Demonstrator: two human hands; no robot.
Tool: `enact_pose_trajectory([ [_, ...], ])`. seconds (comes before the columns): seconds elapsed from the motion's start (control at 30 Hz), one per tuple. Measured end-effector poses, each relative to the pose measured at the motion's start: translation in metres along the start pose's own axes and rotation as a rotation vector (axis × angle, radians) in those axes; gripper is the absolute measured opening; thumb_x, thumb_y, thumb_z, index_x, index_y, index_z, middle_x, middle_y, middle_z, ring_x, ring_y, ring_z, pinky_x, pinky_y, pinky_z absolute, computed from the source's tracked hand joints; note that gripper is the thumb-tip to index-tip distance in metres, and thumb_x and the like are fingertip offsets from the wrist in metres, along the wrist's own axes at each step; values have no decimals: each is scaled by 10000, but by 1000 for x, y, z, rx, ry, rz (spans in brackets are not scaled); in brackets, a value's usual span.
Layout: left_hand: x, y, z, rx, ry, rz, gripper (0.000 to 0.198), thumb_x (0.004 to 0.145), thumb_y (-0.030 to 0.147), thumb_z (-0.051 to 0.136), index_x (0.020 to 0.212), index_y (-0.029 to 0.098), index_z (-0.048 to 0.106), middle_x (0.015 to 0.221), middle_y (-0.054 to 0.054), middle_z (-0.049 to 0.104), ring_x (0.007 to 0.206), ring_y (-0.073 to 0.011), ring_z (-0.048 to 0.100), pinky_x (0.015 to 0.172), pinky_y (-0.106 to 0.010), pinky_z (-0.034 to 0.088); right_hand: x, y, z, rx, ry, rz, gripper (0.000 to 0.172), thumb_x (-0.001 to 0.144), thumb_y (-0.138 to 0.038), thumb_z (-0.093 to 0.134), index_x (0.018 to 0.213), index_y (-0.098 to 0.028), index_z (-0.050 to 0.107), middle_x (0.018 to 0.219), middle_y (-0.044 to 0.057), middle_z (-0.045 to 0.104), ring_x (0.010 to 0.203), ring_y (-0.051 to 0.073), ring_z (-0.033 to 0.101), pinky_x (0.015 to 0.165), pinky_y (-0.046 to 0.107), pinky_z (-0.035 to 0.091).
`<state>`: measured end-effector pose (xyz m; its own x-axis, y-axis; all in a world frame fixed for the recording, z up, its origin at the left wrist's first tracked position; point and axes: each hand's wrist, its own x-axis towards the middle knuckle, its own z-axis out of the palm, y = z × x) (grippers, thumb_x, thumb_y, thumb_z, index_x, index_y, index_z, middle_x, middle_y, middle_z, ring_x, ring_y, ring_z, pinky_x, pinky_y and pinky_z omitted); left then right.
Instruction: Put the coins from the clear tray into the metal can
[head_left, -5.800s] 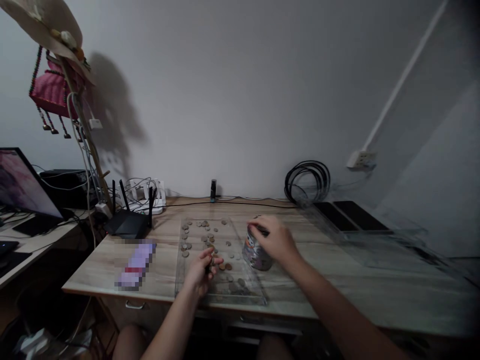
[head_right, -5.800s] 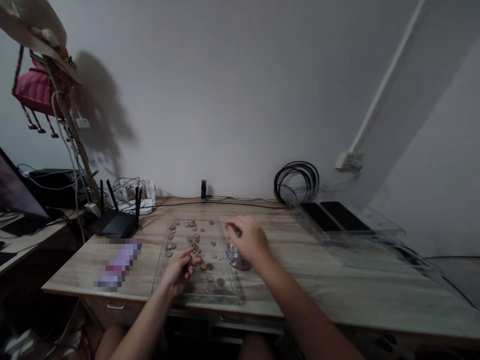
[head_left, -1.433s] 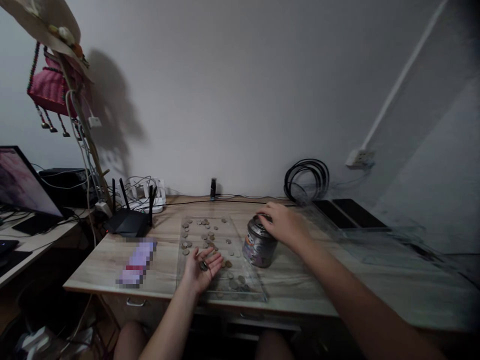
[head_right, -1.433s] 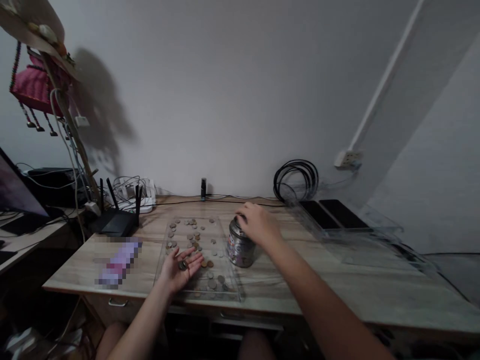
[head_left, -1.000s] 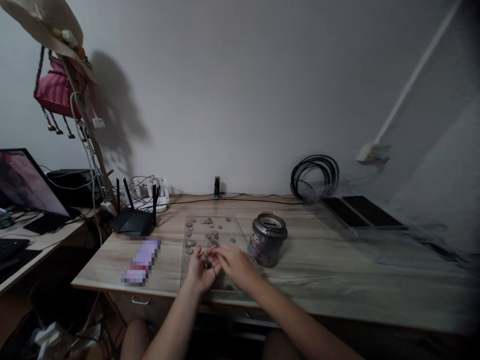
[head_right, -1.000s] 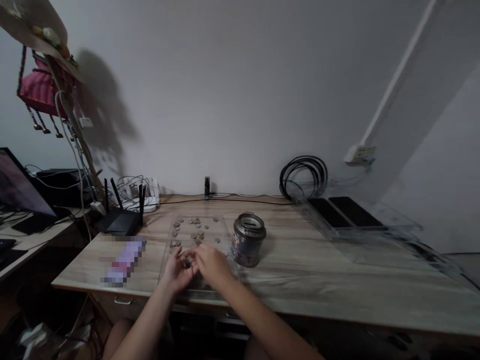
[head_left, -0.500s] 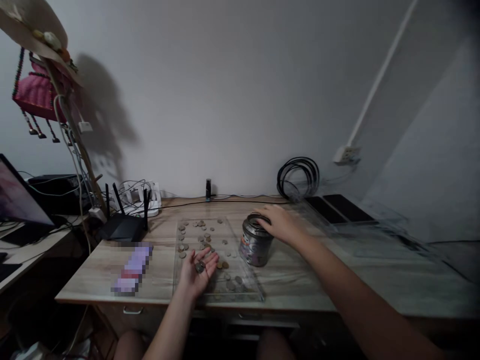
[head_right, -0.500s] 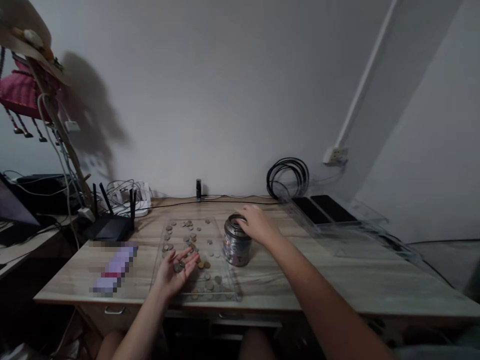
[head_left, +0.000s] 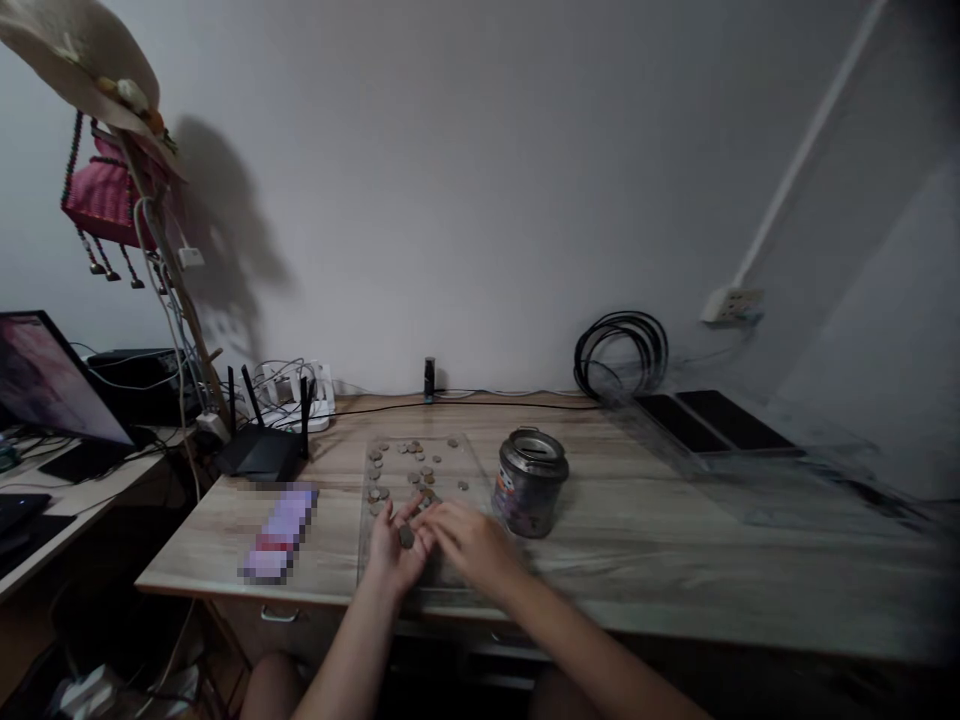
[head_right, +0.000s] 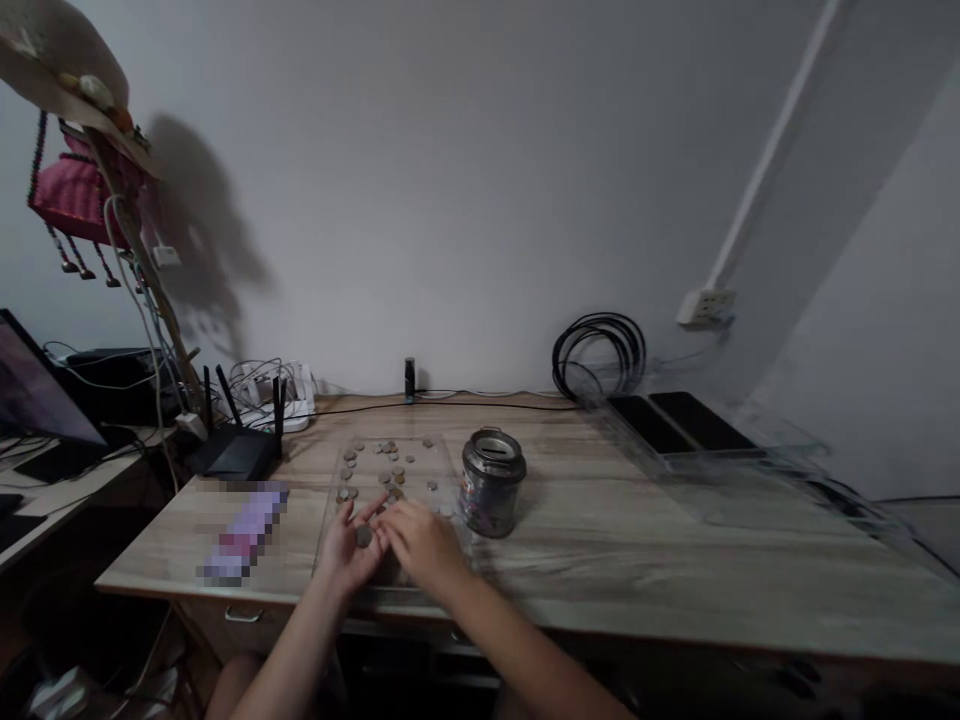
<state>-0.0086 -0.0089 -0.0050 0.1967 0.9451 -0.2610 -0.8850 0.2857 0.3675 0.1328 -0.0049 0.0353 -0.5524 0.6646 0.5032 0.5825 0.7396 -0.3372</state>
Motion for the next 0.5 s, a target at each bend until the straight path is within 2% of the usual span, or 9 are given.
enact_pose_trajectory([
  [0.07, 1, -1, 0, -21, -2, -2, 491, 826, 354, 372, 1177, 18, 436, 1018, -228, 569, 948, -255, 569, 744, -328, 460, 10, 22, -38, -72, 151, 87, 246, 835, -248, 405, 814, -197, 644, 821, 43, 634, 796, 159, 548, 708, 273, 414],
  [0.13, 0, -1, 2, -32, 0, -7, 513, 824, 347, 380, 1222, 23, 388, 1084, -240, 537, 1010, -276, 541, 739, -329, 469, 20, 51, -78, -193, 250, 201, 237, 816, -292, 437, 787, -193, 650, 803, 52, 635, 780, 173, 549, 688, 280, 407],
  [0.17, -1, -1, 3, -32, 3, -8, 517, 825, 343, 378, 1237, 30, 371, 1109, -240, 523, 1027, -279, 533, 731, -324, 475, 25, 68, -94, -263, 235, 242, 225, 800, -292, 457, 773, -191, 656, 811, 54, 636, 784, 180, 548, 678, 281, 402],
  [0.23, -4, -1, 5, -28, 14, -8, 521, 828, 343, 375, 1247, 33, 358, 1142, -242, 501, 1044, -279, 525, 719, -306, 481, 31, 99, -118, -368, 117, 268, 192, 760, -276, 505, 724, -185, 670, 813, 57, 637, 787, 189, 546, 683, 286, 392],
  [0.3, -5, -1, 6, -25, 19, -9, 521, 831, 349, 373, 1243, 29, 366, 1158, -245, 490, 1047, -276, 524, 714, -292, 481, 34, 123, -129, -404, -17, 262, 176, 733, -267, 531, 685, -182, 679, 798, 54, 638, 778, 186, 547, 689, 280, 387],
  [0.37, -5, -1, 6, -24, 15, -10, 511, 833, 352, 369, 1232, 32, 387, 1153, -241, 497, 1037, -267, 530, 714, -290, 476, 36, 133, -131, -390, -93, 252, 182, 727, -283, 538, 672, -189, 685, 773, 46, 636, 763, 176, 548, 683, 267, 388],
  [0.43, -4, -1, 5, -20, 12, -11, 502, 832, 351, 371, 1222, 36, 403, 1127, -234, 518, 1014, -258, 542, 714, -293, 470, 37, 125, -128, -388, -51, 235, 193, 718, -321, 547, 747, -198, 694, 789, 46, 631, 775, 180, 545, 680, 266, 393],
  [0.5, -3, -1, 3, -17, 11, -4, 511, 826, 359, 381, 1226, 42, 398, 1089, -222, 543, 984, -252, 554, 715, -298, 461, 35, 98, -118, -378, 109, 214, 246, 730, -336, 531, 872, -198, 678, 842, 56, 625, 820, 191, 539, 700, 275, 397],
])
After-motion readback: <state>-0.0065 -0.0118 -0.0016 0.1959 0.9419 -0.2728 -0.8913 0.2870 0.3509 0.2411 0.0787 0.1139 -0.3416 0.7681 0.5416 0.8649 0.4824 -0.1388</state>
